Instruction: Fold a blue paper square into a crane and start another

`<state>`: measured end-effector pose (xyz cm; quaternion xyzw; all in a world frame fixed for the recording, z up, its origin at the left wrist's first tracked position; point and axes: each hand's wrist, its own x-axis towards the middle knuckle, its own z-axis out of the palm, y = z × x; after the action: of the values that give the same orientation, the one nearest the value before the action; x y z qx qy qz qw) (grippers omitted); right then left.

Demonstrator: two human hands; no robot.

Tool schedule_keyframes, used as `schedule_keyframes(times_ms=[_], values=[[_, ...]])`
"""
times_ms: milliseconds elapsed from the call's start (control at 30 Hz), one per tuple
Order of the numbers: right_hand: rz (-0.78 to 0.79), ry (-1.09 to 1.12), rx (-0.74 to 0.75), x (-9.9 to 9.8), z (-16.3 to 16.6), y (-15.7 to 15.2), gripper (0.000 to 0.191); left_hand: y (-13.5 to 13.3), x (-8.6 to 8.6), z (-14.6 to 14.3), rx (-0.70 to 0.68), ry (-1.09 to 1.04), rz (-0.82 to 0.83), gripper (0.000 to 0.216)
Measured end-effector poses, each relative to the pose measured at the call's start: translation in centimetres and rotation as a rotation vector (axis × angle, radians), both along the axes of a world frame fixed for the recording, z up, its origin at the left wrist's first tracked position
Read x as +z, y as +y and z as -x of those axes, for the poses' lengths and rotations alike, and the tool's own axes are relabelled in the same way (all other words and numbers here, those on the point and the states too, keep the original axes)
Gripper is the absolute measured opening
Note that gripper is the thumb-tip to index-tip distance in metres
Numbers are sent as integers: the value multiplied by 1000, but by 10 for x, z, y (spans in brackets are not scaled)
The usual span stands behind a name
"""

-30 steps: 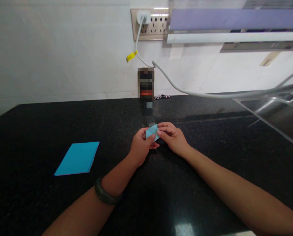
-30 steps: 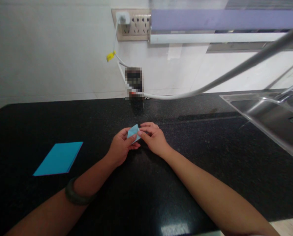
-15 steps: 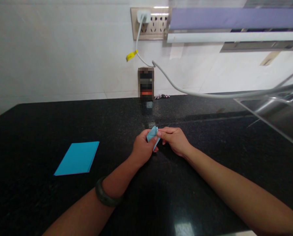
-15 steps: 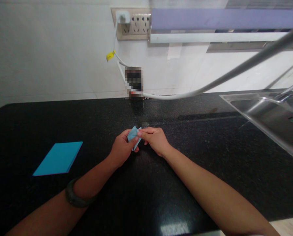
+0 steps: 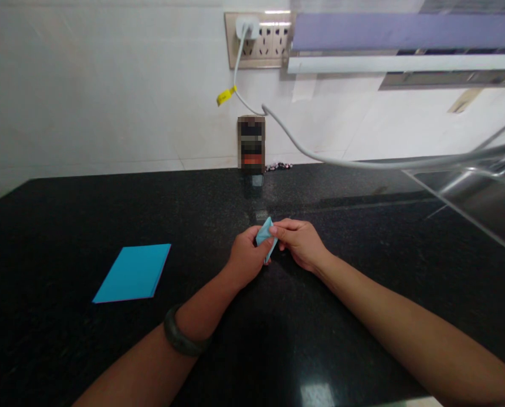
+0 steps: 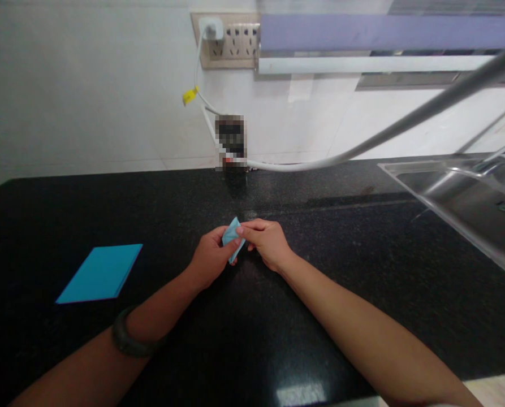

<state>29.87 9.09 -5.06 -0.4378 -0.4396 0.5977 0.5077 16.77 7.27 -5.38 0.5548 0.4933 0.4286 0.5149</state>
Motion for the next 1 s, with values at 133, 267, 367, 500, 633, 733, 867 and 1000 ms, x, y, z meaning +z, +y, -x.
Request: schedule_keyframes(times_ms=[133, 267, 367, 500, 633, 733, 867, 1000], values=[[-11, 8, 2, 0, 0, 0, 19, -1, 0, 0, -33, 7, 1, 18], [12, 21, -2, -1, -1, 1, 20, -1, 1, 1, -41, 33, 2, 20], [33, 28, -20, -1, -1, 1, 22, -1, 3, 2, -53, 40, 15, 20], [43, 34, -29, 0, -1, 1, 24, -1, 5, 2, -92, 22, 40, 18], [34, 37, -41, 0, -2, 2, 25, -2, 7, 2, -110, 33, 59, 16], [32, 35, -40, 0, -2, 2, 27, -2, 9, 2, -121, 47, 66, 16], [2, 52, -46, 0, -1, 3, 26, -2, 11, 3, -146, 28, 95, 16], [-30, 72, -82, 2, -4, 5, 31, -1, 9, 2, -119, 23, 122, 13]])
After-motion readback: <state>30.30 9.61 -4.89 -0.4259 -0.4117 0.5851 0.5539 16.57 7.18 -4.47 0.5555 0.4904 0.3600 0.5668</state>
